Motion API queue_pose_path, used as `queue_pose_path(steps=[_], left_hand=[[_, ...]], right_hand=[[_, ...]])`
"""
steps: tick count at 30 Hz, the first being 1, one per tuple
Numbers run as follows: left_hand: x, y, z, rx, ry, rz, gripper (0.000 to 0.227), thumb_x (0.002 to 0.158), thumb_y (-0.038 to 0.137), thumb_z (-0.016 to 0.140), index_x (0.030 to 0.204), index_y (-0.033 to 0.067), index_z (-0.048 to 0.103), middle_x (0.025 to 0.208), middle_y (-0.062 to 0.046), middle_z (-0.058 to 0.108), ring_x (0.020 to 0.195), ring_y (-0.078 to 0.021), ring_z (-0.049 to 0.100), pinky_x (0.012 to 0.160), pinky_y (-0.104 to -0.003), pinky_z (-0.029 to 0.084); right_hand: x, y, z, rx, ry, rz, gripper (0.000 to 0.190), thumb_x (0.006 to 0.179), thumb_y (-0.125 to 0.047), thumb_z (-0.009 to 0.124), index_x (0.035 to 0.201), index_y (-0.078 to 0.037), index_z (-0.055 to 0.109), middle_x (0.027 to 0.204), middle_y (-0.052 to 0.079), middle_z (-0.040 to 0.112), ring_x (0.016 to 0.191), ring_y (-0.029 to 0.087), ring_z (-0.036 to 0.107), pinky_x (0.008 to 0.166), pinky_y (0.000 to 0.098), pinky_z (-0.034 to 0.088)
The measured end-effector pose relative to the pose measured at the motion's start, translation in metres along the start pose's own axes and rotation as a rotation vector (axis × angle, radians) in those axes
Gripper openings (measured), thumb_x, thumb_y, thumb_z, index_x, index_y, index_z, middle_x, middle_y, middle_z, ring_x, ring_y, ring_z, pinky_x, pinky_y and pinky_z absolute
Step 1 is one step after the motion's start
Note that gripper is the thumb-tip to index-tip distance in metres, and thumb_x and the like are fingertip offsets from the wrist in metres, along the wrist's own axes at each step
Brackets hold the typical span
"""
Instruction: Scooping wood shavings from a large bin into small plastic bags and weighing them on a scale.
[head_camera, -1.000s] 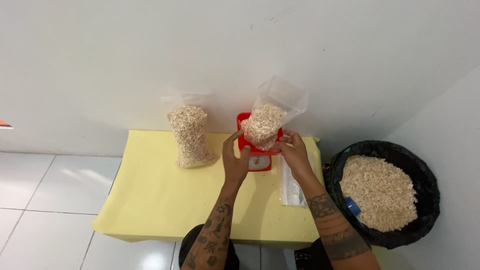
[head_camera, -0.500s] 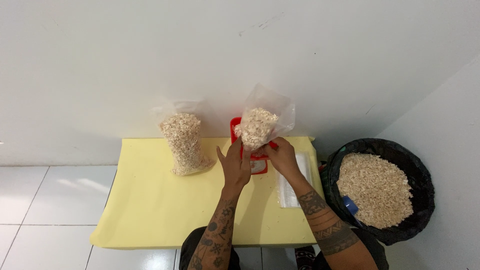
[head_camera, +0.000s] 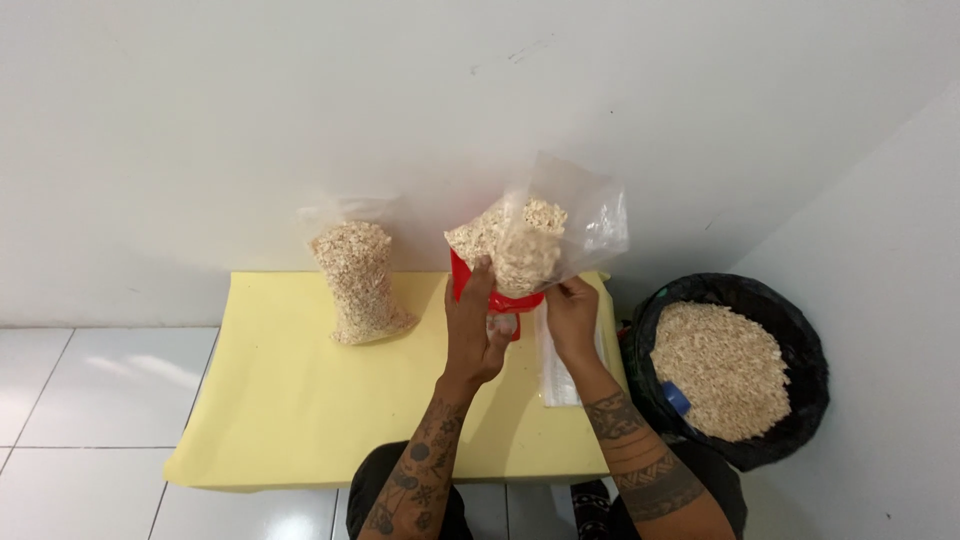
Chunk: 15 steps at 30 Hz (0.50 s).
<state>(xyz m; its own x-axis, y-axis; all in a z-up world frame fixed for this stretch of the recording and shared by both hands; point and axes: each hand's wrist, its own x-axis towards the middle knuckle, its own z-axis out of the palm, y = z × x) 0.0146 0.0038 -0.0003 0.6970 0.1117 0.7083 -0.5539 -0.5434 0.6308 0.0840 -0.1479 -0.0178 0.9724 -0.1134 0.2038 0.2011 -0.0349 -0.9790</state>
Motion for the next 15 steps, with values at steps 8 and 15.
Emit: queue_pose_path(steps=[8, 15], left_hand=[[-0.062, 0.027, 0.001, -0.050, -0.011, 0.140, 0.081, 0.097, 0.060, 0.039, 0.148, -0.0024, 0.046, 0.145, -0.023, 0.052, 0.137, -0.0408, 0.050, 0.118, -0.054, 0.028], [-0.176, 0.046, 0.007, -0.187, -0.160, -0.168, 0.071, 0.101, 0.046, 0.045, 0.152, -0.0031, 0.044, 0.137, -0.026, 0.056, 0.128, -0.0464, 0.053, 0.110, -0.055, 0.036]], right_hand=[[-0.063, -0.036, -0.064, 0.022, -0.003, -0.024, 0.025, 0.105, -0.015, 0.065, 0.127, -0.008, 0.074, 0.116, 0.014, 0.077, 0.108, 0.027, 0.069, 0.100, 0.0491, 0.053], [-0.134, 0.072, -0.125, -0.205, -0.063, 0.114, 0.024, 0.098, -0.004, 0.068, 0.121, -0.003, 0.077, 0.115, 0.020, 0.076, 0.116, 0.031, 0.063, 0.104, 0.0561, 0.048]])
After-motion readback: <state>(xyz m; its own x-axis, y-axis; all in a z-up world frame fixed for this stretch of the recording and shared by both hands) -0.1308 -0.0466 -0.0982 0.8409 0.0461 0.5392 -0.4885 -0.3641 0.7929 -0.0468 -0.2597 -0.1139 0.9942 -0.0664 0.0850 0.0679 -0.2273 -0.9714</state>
